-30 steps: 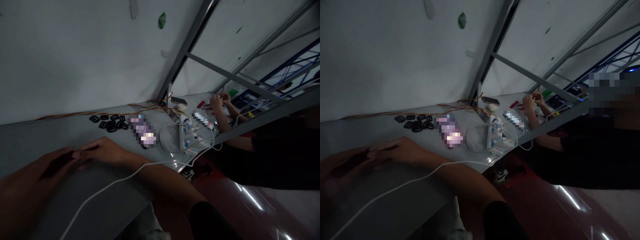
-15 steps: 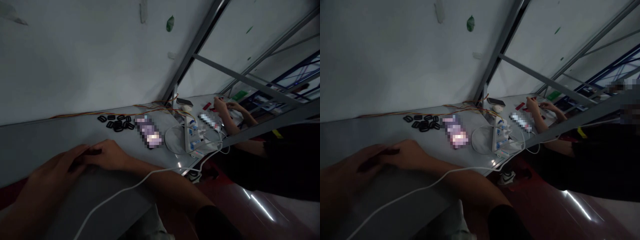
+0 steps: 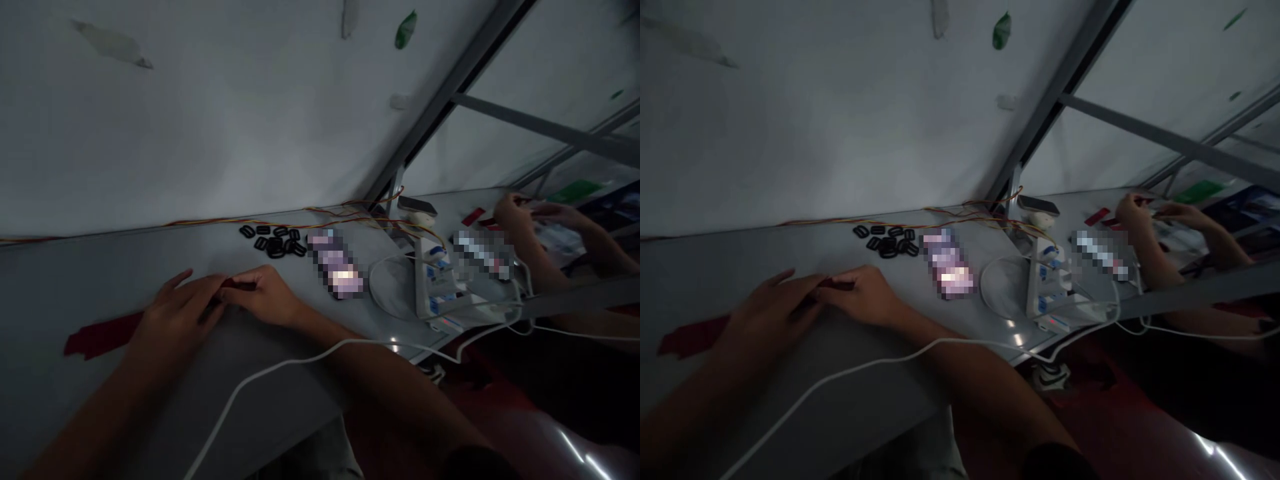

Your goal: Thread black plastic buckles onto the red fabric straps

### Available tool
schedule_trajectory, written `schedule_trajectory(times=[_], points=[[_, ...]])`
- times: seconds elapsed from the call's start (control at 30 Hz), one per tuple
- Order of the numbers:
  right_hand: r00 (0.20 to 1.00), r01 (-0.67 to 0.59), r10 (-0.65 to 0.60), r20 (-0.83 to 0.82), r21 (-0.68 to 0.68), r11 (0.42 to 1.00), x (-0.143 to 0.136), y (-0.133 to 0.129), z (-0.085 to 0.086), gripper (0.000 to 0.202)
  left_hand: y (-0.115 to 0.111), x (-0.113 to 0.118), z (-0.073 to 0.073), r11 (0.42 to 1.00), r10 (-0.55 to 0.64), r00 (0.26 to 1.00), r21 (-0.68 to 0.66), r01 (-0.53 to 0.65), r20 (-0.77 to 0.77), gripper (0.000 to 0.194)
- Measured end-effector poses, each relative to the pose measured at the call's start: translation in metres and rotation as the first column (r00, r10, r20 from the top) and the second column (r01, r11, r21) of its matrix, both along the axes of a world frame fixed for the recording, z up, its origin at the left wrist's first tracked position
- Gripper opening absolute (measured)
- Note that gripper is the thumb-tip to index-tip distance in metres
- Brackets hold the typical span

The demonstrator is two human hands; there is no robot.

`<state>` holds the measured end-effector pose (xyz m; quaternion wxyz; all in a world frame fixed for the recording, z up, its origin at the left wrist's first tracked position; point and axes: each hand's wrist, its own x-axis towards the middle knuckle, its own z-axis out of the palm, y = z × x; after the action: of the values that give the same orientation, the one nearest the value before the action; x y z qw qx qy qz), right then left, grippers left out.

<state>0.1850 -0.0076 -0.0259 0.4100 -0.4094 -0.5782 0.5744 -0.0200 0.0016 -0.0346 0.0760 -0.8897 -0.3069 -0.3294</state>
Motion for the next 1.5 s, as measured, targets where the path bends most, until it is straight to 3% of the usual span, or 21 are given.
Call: schedule_trajectory(times=[0.2, 0.4, 0.67, 0.83, 0.97, 1.07, 1.17, 1.4, 1.5], points=[[0.999, 0.009, -0.009, 0.054, 0.002, 1.0, -0.002, 0.0, -0.002, 0.034, -0.005, 0.002, 0.004, 0.996, 0.066, 0.996, -0.049, -0.069, -0.061, 0.026], [0.99, 0.017, -0.019, 0.138, 0.019, 1.0, -0.001, -0.001, 0.001, 0.037, -0.002, -0.001, 0.007, 1.0, 0.003, 0.999, 0.0, -0.003, -0.053, 0.022], [0.991, -0.03, 0.036, 0.127, -0.047, 0.998, 0.002, -0.001, 0.001, 0.041, -0.001, -0.002, 0.003, 0.996, -0.041, 0.996, -0.083, 0.034, -0.083, 0.023], [0.995, 0.01, -0.005, 0.095, -0.055, 0.998, 0.005, 0.001, 0.004, 0.034, 0.004, -0.007, 0.004, 0.996, -0.001, 0.997, -0.084, -0.006, -0.075, 0.026], [0.995, 0.097, -0.093, 0.037, -0.113, 0.989, 0.016, 0.007, 0.014, 0.028, 0.01, -0.019, 0.007, 0.99, 0.111, 0.989, -0.071, -0.118, -0.094, 0.034], [0.989, 0.147, -0.143, 0.047, -0.111, 0.983, 0.025, 0.011, 0.02, 0.026, 0.013, -0.027, 0.007, 0.963, 0.197, 0.971, -0.16, -0.218, -0.138, 0.043], [0.988, 0.153, -0.148, 0.054, -0.1, 0.983, 0.027, 0.013, 0.021, 0.024, 0.014, -0.028, 0.007, 0.936, 0.207, 0.966, -0.256, -0.242, -0.156, 0.05], [0.983, 0.152, -0.141, 0.113, -0.088, 0.984, 0.026, 0.014, 0.013, 0.023, 0.01, -0.024, 0.006, 0.902, 0.218, 0.969, -0.357, -0.244, -0.112, 0.04], [0.972, 0.17, -0.159, 0.174, -0.05, 0.984, 0.028, 0.017, 0.008, 0.024, 0.01, -0.023, 0.012, 0.858, 0.238, 0.958, -0.427, -0.285, -0.161, 0.043]])
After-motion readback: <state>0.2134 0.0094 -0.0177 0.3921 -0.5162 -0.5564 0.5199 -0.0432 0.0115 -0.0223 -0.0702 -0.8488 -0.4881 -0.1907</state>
